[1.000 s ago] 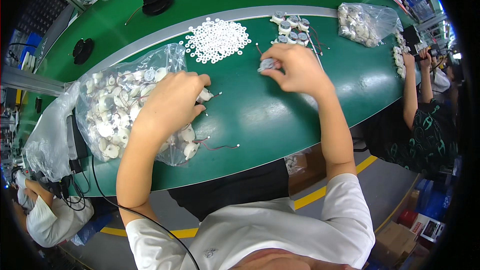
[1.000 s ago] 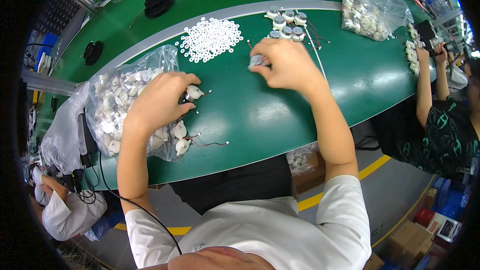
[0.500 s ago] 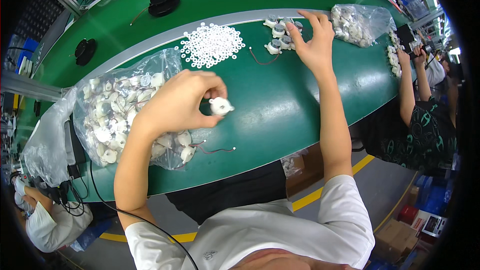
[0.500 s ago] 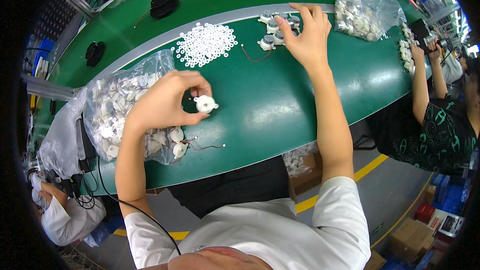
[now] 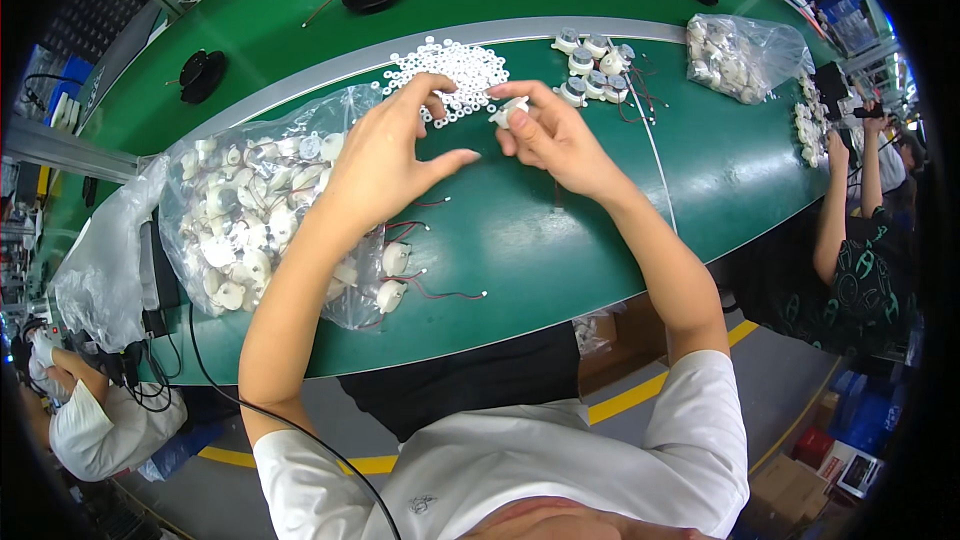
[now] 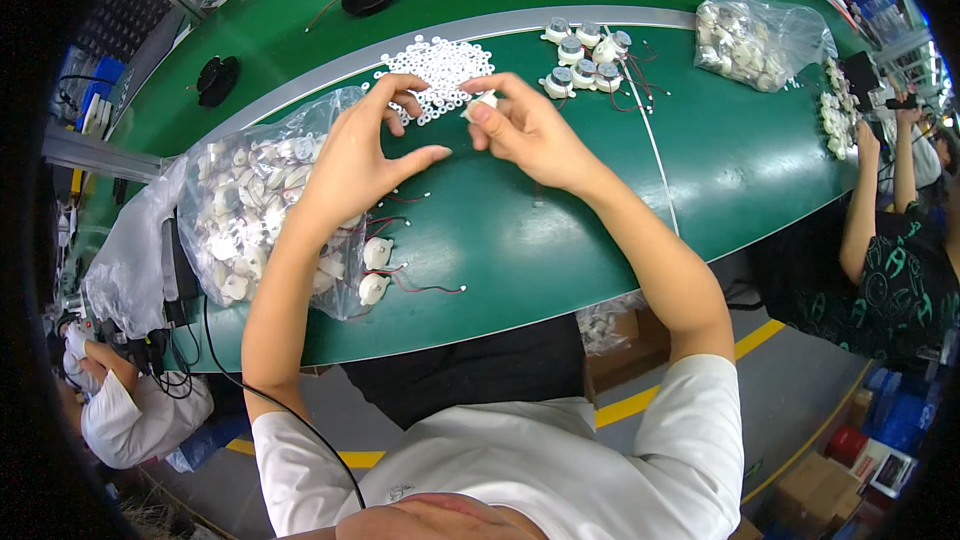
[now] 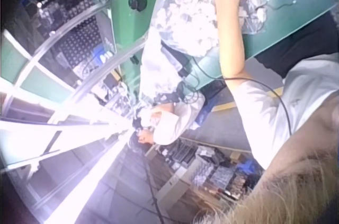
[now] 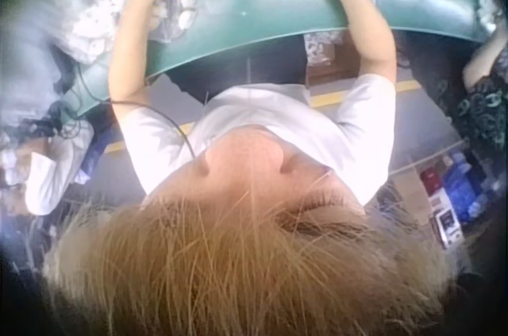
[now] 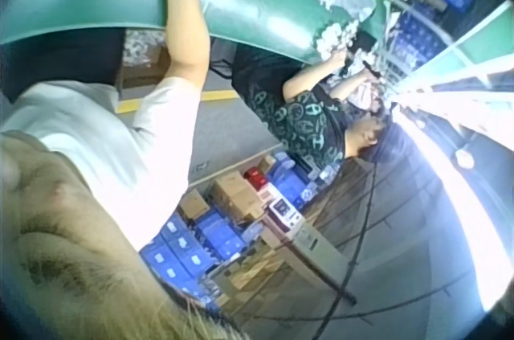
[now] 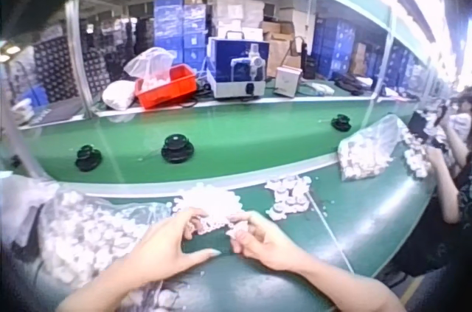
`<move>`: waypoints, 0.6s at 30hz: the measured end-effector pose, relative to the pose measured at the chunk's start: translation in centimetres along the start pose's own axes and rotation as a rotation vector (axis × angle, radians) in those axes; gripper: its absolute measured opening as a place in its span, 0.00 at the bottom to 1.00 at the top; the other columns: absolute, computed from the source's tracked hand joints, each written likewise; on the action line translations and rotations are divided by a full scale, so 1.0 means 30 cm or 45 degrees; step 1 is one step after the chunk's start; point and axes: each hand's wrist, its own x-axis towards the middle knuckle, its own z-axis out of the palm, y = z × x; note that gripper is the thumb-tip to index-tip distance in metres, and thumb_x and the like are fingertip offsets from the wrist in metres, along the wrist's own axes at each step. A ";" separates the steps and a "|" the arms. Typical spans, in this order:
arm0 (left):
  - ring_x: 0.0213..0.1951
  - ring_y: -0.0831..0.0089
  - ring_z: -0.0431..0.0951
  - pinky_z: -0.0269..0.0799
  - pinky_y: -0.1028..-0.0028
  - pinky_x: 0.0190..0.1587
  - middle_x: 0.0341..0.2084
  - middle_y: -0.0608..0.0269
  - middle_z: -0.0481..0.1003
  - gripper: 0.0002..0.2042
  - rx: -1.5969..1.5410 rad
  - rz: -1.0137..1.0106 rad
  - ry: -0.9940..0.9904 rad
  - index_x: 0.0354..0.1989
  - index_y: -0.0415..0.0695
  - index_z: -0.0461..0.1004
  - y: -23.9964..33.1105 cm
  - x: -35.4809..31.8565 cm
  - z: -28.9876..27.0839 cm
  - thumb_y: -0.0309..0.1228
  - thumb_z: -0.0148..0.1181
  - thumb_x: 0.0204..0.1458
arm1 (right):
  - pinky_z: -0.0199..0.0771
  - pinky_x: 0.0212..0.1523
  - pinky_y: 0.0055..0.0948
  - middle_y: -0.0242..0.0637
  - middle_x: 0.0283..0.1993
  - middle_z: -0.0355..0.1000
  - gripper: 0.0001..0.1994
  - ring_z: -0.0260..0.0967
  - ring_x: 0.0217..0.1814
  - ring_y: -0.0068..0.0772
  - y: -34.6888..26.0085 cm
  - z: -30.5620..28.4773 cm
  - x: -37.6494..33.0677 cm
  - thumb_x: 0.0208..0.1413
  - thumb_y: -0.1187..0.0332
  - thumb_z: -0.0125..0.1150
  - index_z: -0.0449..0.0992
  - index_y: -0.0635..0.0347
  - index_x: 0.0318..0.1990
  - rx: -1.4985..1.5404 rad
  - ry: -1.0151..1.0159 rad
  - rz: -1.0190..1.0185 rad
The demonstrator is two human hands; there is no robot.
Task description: Assembling small light components by attaching white plastic rings to LED units.
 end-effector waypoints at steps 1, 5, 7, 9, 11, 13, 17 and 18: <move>0.35 0.64 0.77 0.74 0.65 0.41 0.37 0.61 0.79 0.30 0.005 -0.005 0.002 0.57 0.49 0.70 -0.027 -0.003 -0.001 0.28 0.76 0.44 | 0.57 0.25 0.19 0.28 0.33 0.69 0.18 0.58 0.28 0.13 -0.003 -0.013 -0.001 0.73 0.60 0.54 0.67 0.58 0.62 -0.032 0.036 0.043; 0.42 0.55 0.82 0.77 0.58 0.45 0.41 0.58 0.83 0.25 0.247 0.010 0.091 0.54 0.48 0.70 -0.056 -0.005 0.019 0.24 0.72 0.46 | 0.67 0.30 0.21 0.34 0.39 0.76 0.15 0.69 0.34 0.17 0.029 -0.034 0.006 0.71 0.62 0.58 0.69 0.59 0.58 -0.260 0.134 -0.135; 0.42 0.54 0.82 0.77 0.59 0.45 0.40 0.59 0.83 0.23 0.437 -0.118 0.077 0.52 0.49 0.70 -0.055 -0.009 0.027 0.23 0.71 0.47 | 0.71 0.33 0.23 0.34 0.38 0.78 0.13 0.72 0.35 0.17 -0.007 -0.007 0.004 0.69 0.64 0.60 0.71 0.60 0.54 -0.345 0.124 -0.076; 0.42 0.54 0.82 0.77 0.58 0.45 0.39 0.60 0.84 0.22 0.433 -0.133 0.085 0.51 0.48 0.70 -0.055 -0.013 0.032 0.22 0.70 0.48 | 0.70 0.33 0.24 0.33 0.32 0.77 0.13 0.72 0.32 0.18 -0.015 0.012 -0.005 0.67 0.64 0.63 0.73 0.62 0.51 -0.618 0.099 -0.112; 0.43 0.54 0.82 0.77 0.58 0.45 0.38 0.60 0.84 0.21 0.427 -0.146 0.096 0.50 0.48 0.71 -0.058 -0.016 0.034 0.22 0.69 0.48 | 0.68 0.30 0.28 0.34 0.24 0.73 0.14 0.70 0.26 0.25 -0.047 0.026 -0.016 0.65 0.65 0.64 0.72 0.61 0.52 -0.903 0.083 -0.058; 0.41 0.54 0.82 0.77 0.58 0.44 0.37 0.60 0.84 0.20 0.540 0.044 0.087 0.50 0.48 0.72 -0.060 -0.018 0.035 0.21 0.68 0.49 | 0.64 0.26 0.34 0.37 0.21 0.69 0.12 0.67 0.22 0.35 -0.033 0.034 -0.017 0.64 0.66 0.64 0.71 0.59 0.50 -1.034 0.209 -0.148; 0.40 0.54 0.82 0.77 0.59 0.43 0.36 0.59 0.84 0.19 0.445 0.092 0.097 0.49 0.47 0.73 -0.053 -0.019 0.047 0.20 0.68 0.49 | 0.60 0.24 0.38 0.39 0.19 0.68 0.12 0.64 0.19 0.42 -0.034 0.025 -0.018 0.62 0.68 0.65 0.70 0.59 0.48 -1.149 0.166 -0.330; 0.40 0.54 0.82 0.78 0.59 0.43 0.35 0.58 0.84 0.19 0.316 0.066 0.062 0.48 0.47 0.73 -0.044 -0.021 0.052 0.20 0.68 0.48 | 0.60 0.24 0.39 0.40 0.19 0.69 0.12 0.64 0.19 0.42 -0.057 0.034 -0.020 0.62 0.68 0.65 0.70 0.60 0.47 -1.137 0.139 -0.225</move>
